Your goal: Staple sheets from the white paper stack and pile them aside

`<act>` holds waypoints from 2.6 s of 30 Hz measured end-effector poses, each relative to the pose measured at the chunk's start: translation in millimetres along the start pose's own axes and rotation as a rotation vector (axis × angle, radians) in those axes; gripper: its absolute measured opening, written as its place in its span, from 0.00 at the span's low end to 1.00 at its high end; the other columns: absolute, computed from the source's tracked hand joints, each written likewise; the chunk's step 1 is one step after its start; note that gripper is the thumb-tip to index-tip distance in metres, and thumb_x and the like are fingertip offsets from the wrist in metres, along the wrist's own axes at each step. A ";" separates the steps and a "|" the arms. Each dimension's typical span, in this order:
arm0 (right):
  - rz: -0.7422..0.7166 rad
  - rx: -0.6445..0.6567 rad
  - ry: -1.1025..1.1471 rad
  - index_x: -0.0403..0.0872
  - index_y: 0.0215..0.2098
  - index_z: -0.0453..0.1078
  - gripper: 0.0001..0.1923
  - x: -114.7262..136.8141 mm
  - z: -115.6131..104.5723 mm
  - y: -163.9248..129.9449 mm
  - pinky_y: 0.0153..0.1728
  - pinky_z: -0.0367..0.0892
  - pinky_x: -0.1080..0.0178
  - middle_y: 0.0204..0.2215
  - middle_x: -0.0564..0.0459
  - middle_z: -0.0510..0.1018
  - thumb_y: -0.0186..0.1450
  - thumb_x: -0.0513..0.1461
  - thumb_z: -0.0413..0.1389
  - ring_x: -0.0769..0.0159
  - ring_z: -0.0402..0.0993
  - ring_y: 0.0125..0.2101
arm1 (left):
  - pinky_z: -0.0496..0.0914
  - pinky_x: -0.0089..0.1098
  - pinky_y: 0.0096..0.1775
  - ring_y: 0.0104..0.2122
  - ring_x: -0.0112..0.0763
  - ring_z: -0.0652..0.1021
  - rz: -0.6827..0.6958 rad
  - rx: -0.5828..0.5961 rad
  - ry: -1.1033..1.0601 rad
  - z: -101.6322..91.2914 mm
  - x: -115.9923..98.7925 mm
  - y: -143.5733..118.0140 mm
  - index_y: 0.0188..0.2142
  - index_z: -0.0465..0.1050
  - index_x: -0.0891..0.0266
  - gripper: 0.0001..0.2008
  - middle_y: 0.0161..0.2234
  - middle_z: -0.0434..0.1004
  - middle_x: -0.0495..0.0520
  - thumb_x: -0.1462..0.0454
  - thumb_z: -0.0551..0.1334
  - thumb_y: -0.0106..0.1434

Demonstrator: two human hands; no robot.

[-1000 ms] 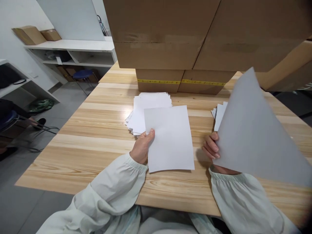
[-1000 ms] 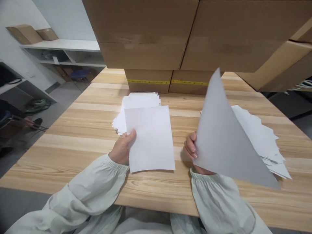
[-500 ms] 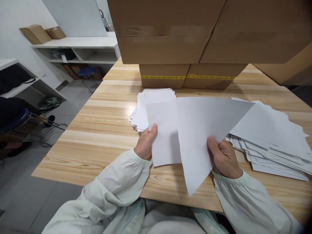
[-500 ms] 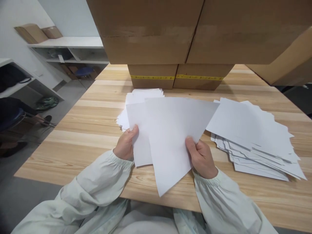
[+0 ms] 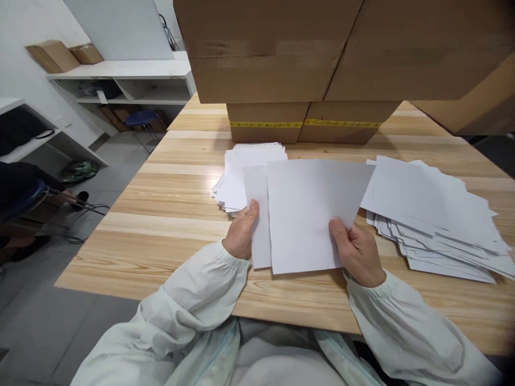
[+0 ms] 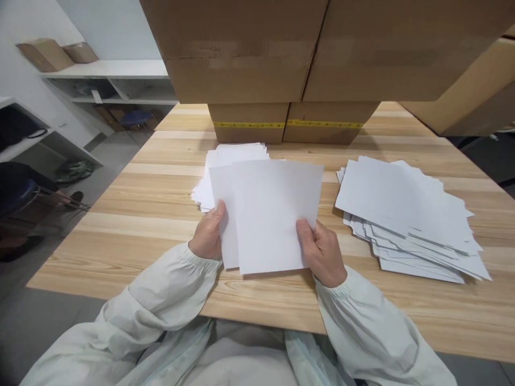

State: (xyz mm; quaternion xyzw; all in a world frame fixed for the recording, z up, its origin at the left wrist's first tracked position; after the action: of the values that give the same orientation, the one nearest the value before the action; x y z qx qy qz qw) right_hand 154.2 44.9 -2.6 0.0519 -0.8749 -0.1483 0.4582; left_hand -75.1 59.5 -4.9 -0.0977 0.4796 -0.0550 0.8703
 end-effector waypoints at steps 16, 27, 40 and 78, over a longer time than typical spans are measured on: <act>-0.200 -0.120 0.455 0.49 0.41 0.74 0.22 27.9 -9.4 -2.5 0.50 0.72 0.52 0.41 0.49 0.80 0.56 0.52 0.68 0.56 0.76 0.46 | 0.75 0.38 0.46 0.48 0.47 0.80 0.267 0.171 0.340 24.2 -29.2 -41.4 0.31 0.82 0.60 0.12 0.35 0.83 0.50 0.59 0.77 0.48; -0.094 -0.056 0.498 0.50 0.34 0.76 0.15 21.8 10.0 -23.4 0.32 0.76 0.54 0.32 0.53 0.82 0.53 0.46 0.71 0.59 0.76 0.31 | 0.74 0.34 0.40 0.36 0.36 0.80 0.308 0.264 0.375 24.2 -15.3 -48.2 0.33 0.82 0.62 0.21 0.34 0.83 0.53 0.50 0.76 0.47; -0.124 -0.158 0.388 0.49 0.30 0.75 0.15 22.9 -2.1 -30.1 0.26 0.73 0.59 0.27 0.52 0.80 0.63 0.51 0.62 0.61 0.76 0.28 | 0.75 0.32 0.39 0.35 0.33 0.80 0.298 0.247 0.339 27.7 -1.2 -51.0 0.38 0.76 0.63 0.21 0.36 0.83 0.53 0.50 0.74 0.52; 0.196 0.207 -0.121 0.48 0.61 0.67 0.30 -42.7 -49.8 -42.1 0.35 0.75 0.51 0.38 0.47 0.83 0.64 0.51 0.59 0.54 0.79 0.32 | 0.72 0.23 0.20 0.16 0.22 0.72 -0.534 0.295 0.533 32.7 46.5 -35.4 0.35 0.70 0.67 0.10 0.16 0.68 0.44 0.78 0.54 0.61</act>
State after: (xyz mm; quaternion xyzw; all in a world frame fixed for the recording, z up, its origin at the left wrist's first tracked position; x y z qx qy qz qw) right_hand 217.6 4.1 -22.4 0.0043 -0.9123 -0.0146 0.4093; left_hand -22.7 20.0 -18.3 -0.0754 0.6331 -0.3709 0.6753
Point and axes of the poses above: each hand's wrist, its own y-axis towards the middle knuckle, its own z-axis out of the palm, x = y × z, the point moved 2 cm from there along y, towards the middle knuckle
